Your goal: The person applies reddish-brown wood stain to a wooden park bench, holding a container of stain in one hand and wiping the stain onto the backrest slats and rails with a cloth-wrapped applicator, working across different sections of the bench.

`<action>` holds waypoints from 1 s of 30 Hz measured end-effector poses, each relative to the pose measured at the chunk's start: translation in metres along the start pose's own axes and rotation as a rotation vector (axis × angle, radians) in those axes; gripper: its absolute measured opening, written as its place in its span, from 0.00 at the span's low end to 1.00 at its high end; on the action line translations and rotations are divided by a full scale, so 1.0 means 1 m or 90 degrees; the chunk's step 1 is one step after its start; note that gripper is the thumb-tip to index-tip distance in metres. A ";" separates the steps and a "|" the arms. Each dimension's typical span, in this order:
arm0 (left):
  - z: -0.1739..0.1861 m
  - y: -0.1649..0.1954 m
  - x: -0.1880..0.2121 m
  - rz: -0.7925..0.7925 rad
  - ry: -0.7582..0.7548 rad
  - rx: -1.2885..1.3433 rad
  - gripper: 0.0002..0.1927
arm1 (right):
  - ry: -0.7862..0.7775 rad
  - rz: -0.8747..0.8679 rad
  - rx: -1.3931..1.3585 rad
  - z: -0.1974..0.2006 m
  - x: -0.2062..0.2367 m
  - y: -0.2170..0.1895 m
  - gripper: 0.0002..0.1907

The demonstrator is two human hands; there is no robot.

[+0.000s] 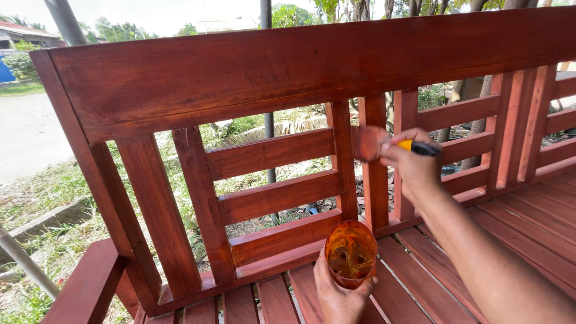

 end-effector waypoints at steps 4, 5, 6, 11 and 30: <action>-0.002 -0.007 -0.001 0.040 -0.010 -0.035 0.64 | 0.014 -0.102 0.067 0.018 0.046 0.039 0.09; -0.003 -0.008 -0.001 0.027 -0.006 -0.037 0.64 | 0.015 -0.118 0.100 0.022 0.060 0.049 0.08; -0.003 -0.010 -0.001 0.023 -0.002 -0.036 0.63 | 0.023 -0.130 0.123 0.025 0.072 0.059 0.08; -0.005 -0.020 0.000 -0.002 0.010 -0.022 0.64 | -0.029 0.134 0.385 0.029 0.136 0.079 0.07; -0.001 -0.015 0.001 0.031 0.037 0.047 0.62 | -0.166 0.460 0.640 -0.017 0.086 -0.017 0.08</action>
Point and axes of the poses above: each hand's wrist, its own x-axis away from the middle knuckle, its own z-axis out of the back of the hand, y = z × x, the point moved 2 cm from there along -x, towards the middle knuckle, and after that the axes turned 4 degrees about x, right-handed, at the moved point
